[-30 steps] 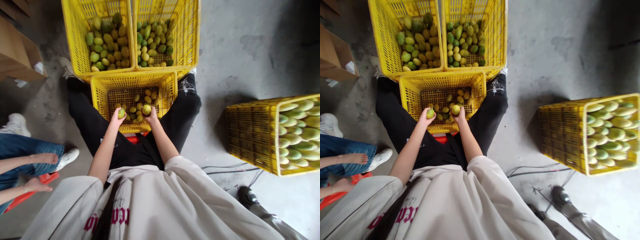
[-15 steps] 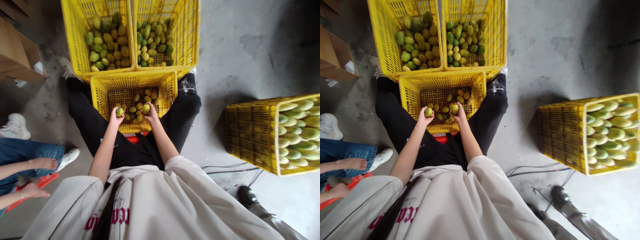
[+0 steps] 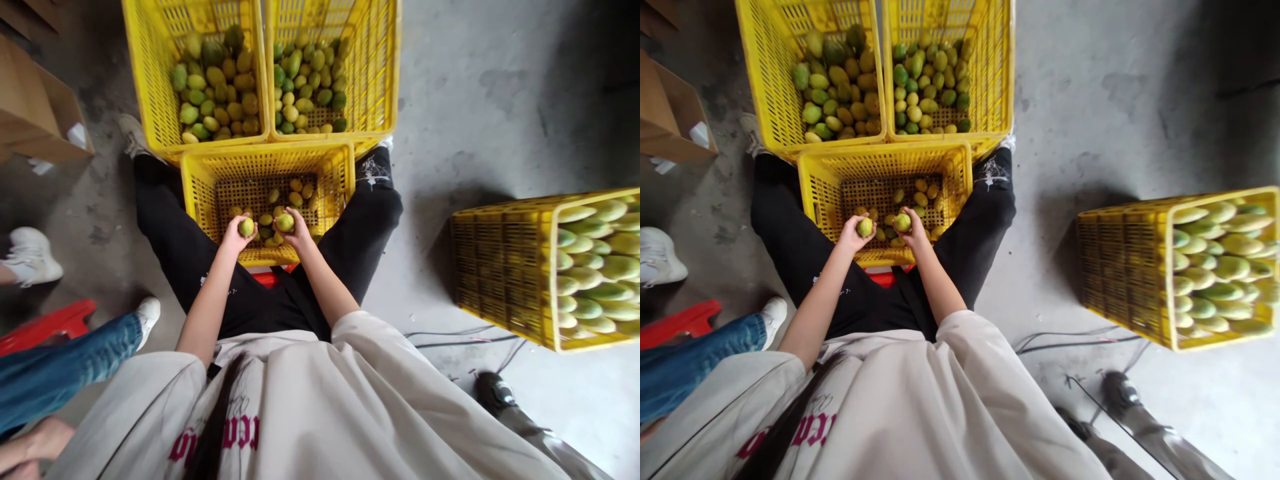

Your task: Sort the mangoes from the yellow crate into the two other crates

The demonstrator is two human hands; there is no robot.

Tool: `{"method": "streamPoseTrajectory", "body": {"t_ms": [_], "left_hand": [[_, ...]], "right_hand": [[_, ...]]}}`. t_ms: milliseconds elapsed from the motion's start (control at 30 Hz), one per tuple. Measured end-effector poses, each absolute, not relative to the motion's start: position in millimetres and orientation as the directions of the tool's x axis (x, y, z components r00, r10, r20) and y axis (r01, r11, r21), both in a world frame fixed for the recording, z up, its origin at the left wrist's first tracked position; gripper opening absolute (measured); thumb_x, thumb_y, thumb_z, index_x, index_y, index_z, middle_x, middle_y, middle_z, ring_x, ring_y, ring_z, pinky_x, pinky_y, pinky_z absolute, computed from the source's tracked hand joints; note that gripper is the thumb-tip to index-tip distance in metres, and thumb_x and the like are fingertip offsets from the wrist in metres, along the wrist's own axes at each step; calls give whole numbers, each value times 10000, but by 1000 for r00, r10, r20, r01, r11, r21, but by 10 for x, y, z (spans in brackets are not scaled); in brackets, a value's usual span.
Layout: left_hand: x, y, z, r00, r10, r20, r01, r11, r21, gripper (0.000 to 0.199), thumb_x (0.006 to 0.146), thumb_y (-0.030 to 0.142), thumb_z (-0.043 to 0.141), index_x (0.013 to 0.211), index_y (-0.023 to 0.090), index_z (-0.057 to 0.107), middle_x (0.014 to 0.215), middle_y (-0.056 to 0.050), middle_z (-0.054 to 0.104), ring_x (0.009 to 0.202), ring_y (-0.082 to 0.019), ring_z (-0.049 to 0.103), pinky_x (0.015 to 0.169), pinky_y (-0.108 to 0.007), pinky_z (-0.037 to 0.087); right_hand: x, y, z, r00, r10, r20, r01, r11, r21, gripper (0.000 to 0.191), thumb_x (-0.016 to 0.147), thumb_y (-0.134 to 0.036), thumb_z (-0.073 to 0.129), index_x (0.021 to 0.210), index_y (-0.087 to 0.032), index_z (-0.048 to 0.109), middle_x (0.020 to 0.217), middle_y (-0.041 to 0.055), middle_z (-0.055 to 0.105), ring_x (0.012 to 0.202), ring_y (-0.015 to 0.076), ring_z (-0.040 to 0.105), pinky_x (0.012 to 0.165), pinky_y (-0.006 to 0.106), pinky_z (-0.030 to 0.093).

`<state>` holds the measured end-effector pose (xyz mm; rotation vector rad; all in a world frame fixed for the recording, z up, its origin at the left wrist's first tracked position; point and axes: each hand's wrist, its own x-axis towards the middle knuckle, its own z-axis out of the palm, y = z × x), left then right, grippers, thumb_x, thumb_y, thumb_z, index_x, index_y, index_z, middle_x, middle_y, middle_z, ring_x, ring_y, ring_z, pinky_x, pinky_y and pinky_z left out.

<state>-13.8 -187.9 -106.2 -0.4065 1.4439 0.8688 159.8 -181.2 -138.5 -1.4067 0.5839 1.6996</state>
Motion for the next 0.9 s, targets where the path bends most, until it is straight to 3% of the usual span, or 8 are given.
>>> {"method": "streamPoseTrajectory", "body": {"t_ms": [167, 300, 400, 533, 667, 767, 833, 900], "left_hand": [[-120, -1856, -1061, -136, 264, -955, -705, 652, 280, 197, 1075, 116, 838, 959, 196, 701, 774, 6, 738, 601, -89, 702, 564, -141, 539], [-111, -1844, -1089, -161, 248, -955, -734, 617, 284, 190, 1056, 136, 892, 1004, 205, 723, 769, 13, 737, 607, -95, 709, 577, -139, 567], [-128, -1845, -1127, -185, 213, -959, -749, 601, 278, 134, 1091, 259, 888, 1090, 213, 762, 746, 23, 713, 586, -104, 685, 589, -162, 593], [-159, -1848, -1133, -163, 210, -964, -734, 627, 260, 250, 1243, 390, 636, 1152, 218, 794, 739, -16, 723, 567, -133, 685, 528, -163, 517], [-156, -1835, -1073, -152, 243, -958, -752, 601, 271, 469, 1324, 432, 397, 1124, 229, 769, 740, -14, 737, 560, -128, 689, 511, -160, 488], [-130, -1824, -1035, -171, 277, -945, -735, 603, 310, 382, 1285, 487, 620, 1021, 229, 718, 734, 18, 717, 556, -98, 676, 518, -147, 468], [-109, -1824, -1029, -206, 299, -932, -717, 602, 352, 304, 1163, 374, 867, 961, 224, 695, 747, 33, 721, 559, -81, 667, 551, -148, 496], [-93, -1827, -1036, -232, 308, -923, -719, 585, 376, 302, 1049, 206, 970, 937, 219, 691, 756, 40, 729, 575, -75, 673, 594, -152, 543]], "right_hand": [[1586, -1831, -1362, -111, 278, -954, -820, -568, -70, 257, 1130, -234, 766, 903, -246, 648, 789, 1, 782, 664, 147, 734, 611, 211, 652], [1574, -1802, -1364, -64, 301, -951, -820, -559, -122, 269, 1109, -180, 774, 887, -256, 644, 788, -27, 744, 662, 127, 710, 610, 177, 646], [1569, -1790, -1386, -28, 337, -941, -837, -523, -162, 231, 1049, -138, 787, 896, -262, 664, 779, -42, 716, 712, 143, 747, 652, 191, 683], [1625, -1800, -1407, 16, 323, -946, -857, -483, -179, 169, 1082, -234, 740, 921, -256, 694, 773, -12, 751, 748, 180, 782, 690, 254, 722], [1675, -1783, -1389, 17, 293, -956, -874, -460, -157, 334, 1212, -317, 561, 926, -244, 718, 788, 13, 788, 712, 160, 758, 631, 214, 649], [1644, -1762, -1363, 22, 335, -942, -841, -503, -199, 416, 1263, -411, 577, 909, -240, 713, 796, -1, 783, 666, 127, 719, 584, 173, 565], [1606, -1766, -1346, 38, 380, -924, -804, -538, -254, 347, 1226, -390, 692, 911, -244, 709, 786, -32, 768, 663, 116, 722, 626, 170, 585], [1572, -1784, -1326, 40, 430, -902, -761, -572, -306, 251, 1166, -288, 777, 927, -246, 710, 798, -55, 771, 688, 109, 751, 671, 167, 603]]}}
